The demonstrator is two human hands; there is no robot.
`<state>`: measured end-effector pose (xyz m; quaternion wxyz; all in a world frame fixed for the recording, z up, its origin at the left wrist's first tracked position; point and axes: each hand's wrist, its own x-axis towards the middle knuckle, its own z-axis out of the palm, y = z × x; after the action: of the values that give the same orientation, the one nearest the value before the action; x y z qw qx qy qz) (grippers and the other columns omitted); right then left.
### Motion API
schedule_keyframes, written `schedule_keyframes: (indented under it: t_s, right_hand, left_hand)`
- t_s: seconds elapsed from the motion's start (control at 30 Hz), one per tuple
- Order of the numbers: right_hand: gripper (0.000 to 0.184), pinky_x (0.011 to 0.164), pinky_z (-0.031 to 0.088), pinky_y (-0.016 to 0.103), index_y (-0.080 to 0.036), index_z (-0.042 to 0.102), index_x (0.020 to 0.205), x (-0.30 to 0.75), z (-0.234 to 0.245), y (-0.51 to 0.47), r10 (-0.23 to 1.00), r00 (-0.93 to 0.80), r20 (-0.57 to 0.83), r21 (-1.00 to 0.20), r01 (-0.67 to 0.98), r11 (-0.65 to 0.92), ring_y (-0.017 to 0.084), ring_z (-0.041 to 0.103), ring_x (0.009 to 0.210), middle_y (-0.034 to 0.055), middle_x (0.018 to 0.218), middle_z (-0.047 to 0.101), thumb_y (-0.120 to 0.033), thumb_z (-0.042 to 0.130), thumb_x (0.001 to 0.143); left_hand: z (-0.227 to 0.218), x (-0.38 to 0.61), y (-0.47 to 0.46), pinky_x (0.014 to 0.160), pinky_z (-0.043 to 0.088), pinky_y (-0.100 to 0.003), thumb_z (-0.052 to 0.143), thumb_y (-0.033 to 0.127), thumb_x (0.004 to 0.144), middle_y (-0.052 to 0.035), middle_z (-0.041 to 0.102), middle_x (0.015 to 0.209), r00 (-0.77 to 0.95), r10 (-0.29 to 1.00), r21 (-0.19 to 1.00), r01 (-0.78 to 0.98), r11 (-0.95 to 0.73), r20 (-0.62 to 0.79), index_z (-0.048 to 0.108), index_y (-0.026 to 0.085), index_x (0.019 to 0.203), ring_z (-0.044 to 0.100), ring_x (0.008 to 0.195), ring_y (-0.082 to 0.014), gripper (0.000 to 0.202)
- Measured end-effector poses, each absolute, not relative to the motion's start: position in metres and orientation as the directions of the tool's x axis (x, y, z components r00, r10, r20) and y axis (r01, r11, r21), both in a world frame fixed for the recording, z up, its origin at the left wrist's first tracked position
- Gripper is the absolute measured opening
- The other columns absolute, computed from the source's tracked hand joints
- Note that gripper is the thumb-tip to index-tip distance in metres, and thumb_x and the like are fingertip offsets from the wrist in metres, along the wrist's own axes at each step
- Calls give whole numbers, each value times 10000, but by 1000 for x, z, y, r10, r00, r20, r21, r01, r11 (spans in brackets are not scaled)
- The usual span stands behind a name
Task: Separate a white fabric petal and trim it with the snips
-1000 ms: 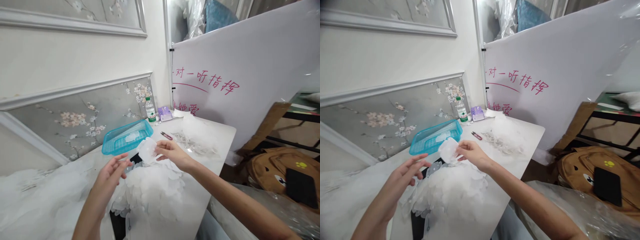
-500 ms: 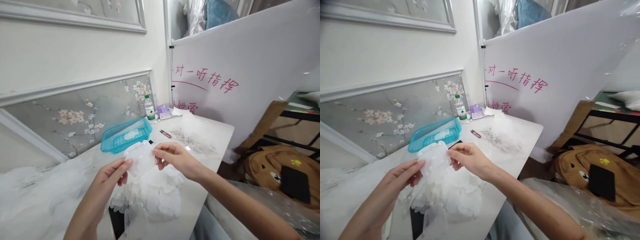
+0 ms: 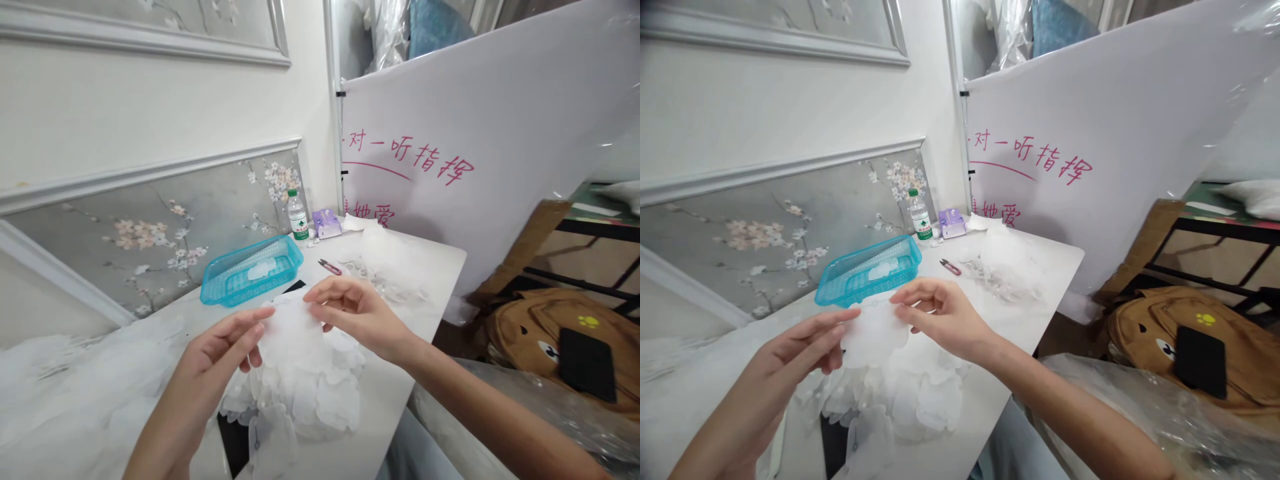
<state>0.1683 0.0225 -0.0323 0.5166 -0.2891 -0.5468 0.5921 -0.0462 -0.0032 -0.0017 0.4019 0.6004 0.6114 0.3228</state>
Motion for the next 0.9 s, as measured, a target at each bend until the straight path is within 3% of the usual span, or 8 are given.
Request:
schedule_keyframes:
  t_s: [0.17, 0.3, 0.47, 0.67, 0.9]
  right_hand:
    - [233, 599, 495, 164, -123, 590, 985, 170, -27, 17, 926, -332, 182, -954, -286, 85, 76, 594, 701, 36, 825, 623, -171, 640, 762]
    - [350, 578, 489, 180, -154, 572, 1063, 171, -25, 14, 930, -325, 175, -960, -267, 87, 83, 586, 682, 28, 836, 616, -122, 634, 720]
    - [432, 585, 491, 181, -176, 548, 1104, 170, -28, 13, 913, -348, 213, -941, -324, 96, 67, 576, 667, 14, 870, 598, -89, 632, 688]
    - [466, 652, 493, 158, -178, 536, 1120, 171, -32, 14, 893, -376, 248, -927, -360, 106, 43, 560, 722, 13, 918, 601, -39, 616, 683]
    - [530, 665, 491, 188, -180, 458, 1162, 170, -32, 16, 896, -405, 184, -937, -347, 35, 66, 565, 765, 38, 983, 594, -70, 645, 679]
  left_hand:
    - [1, -45, -5, 646, 421, -139, 624, 580, 729, -27, 595, 779, 57, 995, 887, 459, 47, -82, 456, 215, 1293, 496, 701, -94, 693]
    - [3, -47, -6, 696, 439, -127, 648, 549, 725, -7, 604, 806, 25, 995, 905, 418, 79, -99, 453, 268, 1305, 518, 720, -79, 674]
    - [-2, -52, -4, 725, 441, -99, 659, 566, 706, -50, 615, 909, 19, 993, 921, 376, 101, -117, 440, 161, 1301, 533, 820, -90, 752]
    - [1, -49, -3, 688, 437, -93, 722, 578, 604, -37, 610, 869, -65, 985, 934, 313, 173, -160, 494, 164, 1254, 518, 745, -80, 804]
    - [-3, -55, -2, 717, 425, -70, 639, 544, 741, -36, 586, 1005, 10, 991, 921, 371, 117, -130, 481, 176, 1256, 514, 826, -66, 652]
